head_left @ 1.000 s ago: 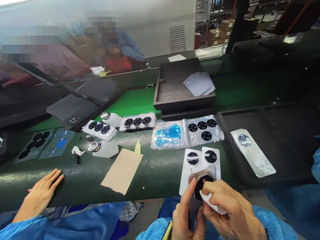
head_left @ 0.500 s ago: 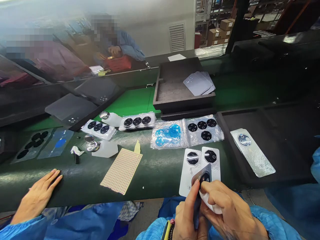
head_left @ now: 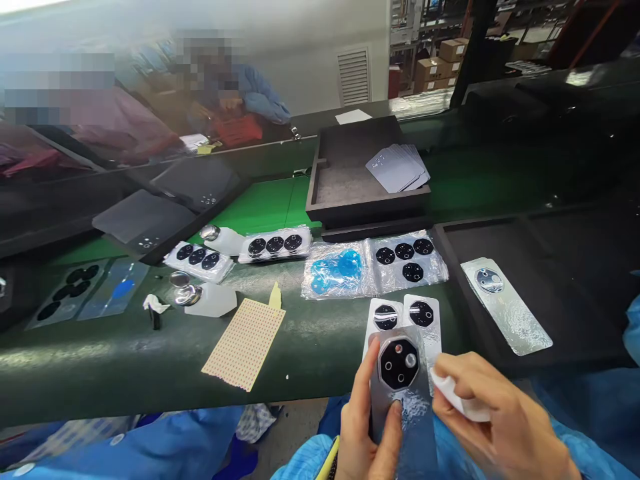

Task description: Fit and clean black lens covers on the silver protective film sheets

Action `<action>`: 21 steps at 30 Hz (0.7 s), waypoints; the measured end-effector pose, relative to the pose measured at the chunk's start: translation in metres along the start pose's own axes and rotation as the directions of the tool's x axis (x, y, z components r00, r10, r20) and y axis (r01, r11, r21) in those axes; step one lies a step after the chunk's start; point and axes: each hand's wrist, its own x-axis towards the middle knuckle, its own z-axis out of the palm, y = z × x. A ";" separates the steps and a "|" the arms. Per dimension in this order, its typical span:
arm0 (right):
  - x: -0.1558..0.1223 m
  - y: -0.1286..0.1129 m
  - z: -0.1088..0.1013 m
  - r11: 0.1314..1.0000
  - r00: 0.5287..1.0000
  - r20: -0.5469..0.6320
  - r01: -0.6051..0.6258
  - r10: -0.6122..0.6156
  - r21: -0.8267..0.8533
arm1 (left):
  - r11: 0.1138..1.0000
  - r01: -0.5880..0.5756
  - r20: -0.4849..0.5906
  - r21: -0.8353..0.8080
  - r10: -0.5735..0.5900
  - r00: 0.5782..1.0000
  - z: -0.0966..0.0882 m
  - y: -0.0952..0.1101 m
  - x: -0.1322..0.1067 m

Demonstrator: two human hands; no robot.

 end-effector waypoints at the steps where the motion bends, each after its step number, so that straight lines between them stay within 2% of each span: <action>1: 0.000 0.001 -0.002 0.999 0.999 -0.026 -0.048 0.047 -0.026 | 1.000 0.015 0.007 -0.023 -0.015 1.000 -0.001 0.001 0.001; 5: -0.001 0.004 -0.004 0.979 0.974 -0.134 -0.194 0.184 -0.068 | 0.978 0.139 0.045 -0.152 -0.134 0.990 -0.003 0.000 0.004; 9: -0.004 0.016 -0.002 0.962 0.963 -0.179 -0.229 0.202 -0.147 | 0.936 0.204 0.092 -0.287 -0.185 0.978 -0.001 0.003 0.005; 12: -0.007 0.030 -0.002 0.946 0.978 -0.163 -0.174 0.133 -0.274 | 0.911 0.219 0.112 -0.349 -0.191 0.975 0.001 0.010 0.005; 16: -0.012 0.046 -0.002 0.889 0.993 -0.044 -0.116 0.108 -0.442 | 0.867 0.244 0.142 -0.434 -0.201 0.969 0.002 0.016 0.008; 21: -0.014 0.057 0.004 0.857 0.998 0.011 -0.053 0.068 -0.512 | 0.831 0.292 0.208 -0.473 -0.217 0.954 -0.001 0.013 0.010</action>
